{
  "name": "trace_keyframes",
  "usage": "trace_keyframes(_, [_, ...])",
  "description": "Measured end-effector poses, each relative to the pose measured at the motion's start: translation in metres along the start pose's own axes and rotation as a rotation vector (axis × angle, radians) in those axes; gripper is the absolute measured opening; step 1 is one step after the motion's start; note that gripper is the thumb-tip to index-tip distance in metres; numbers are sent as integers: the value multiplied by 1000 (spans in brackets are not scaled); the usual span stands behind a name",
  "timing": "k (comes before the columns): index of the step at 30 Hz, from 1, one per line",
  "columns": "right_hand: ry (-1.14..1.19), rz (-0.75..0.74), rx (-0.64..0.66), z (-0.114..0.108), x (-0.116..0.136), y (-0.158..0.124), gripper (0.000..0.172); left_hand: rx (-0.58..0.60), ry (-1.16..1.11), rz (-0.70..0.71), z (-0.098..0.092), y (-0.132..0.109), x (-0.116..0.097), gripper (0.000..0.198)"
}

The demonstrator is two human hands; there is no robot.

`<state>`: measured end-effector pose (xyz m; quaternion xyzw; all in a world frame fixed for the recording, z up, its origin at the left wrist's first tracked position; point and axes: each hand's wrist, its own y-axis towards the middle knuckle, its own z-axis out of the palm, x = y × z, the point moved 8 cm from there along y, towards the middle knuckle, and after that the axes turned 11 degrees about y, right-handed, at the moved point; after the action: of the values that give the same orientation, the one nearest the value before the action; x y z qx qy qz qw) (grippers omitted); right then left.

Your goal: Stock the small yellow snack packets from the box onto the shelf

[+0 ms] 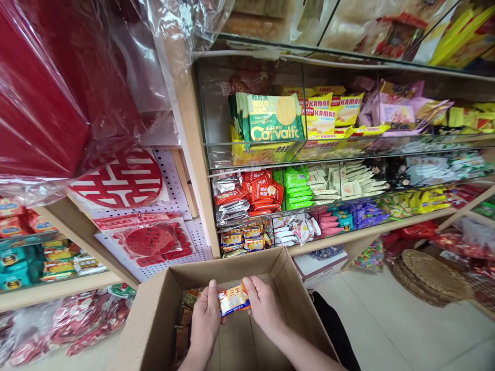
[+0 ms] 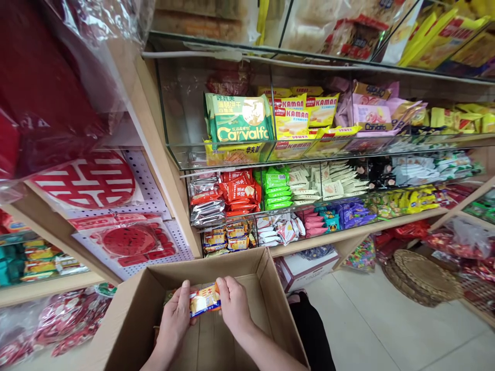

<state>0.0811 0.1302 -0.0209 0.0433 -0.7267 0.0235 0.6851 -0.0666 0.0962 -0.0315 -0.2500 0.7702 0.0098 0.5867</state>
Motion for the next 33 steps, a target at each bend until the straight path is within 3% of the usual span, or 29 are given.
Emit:
trace_keyframes(4, [178,52,182,6,-7,-8,43,9,92,83,-2,0,-5,47])
trace_keyframes(8, [293,128,392,12,-7,-18,48,100,76,144,6,-4,-10,46])
trace_keyframes(11, [309,176,404,7,-5,-21,46,146,18,106,13,-4,-7,48])
trace_keyframes(17, [421,246,379,7,-7,-26,41,122,72,119,15,-5,-4,50])
trace_keyframes(20, [405,254,440,8,-10,-24,42,107,214,240,3,-7,-17,45])
trace_keyframes(22, [316,165,400,-3,-5,-10,38,36,383,433,-17,-8,-39,36])
trace_keyframes(24, [155,8,246,-24,5,14,32,-106,599,624,-44,-5,-60,28])
trace_keyframes(26, [-47,-135,60,-46,18,40,30,-271,864,712,-71,4,-70,29])
trace_keyframes(29, [-282,-299,-95,-59,31,81,29,-444,1181,557,-106,28,-55,45])
trace_keyframes(33, [-512,-423,-172,-54,34,123,26,-331,1288,416,-110,45,-17,46])
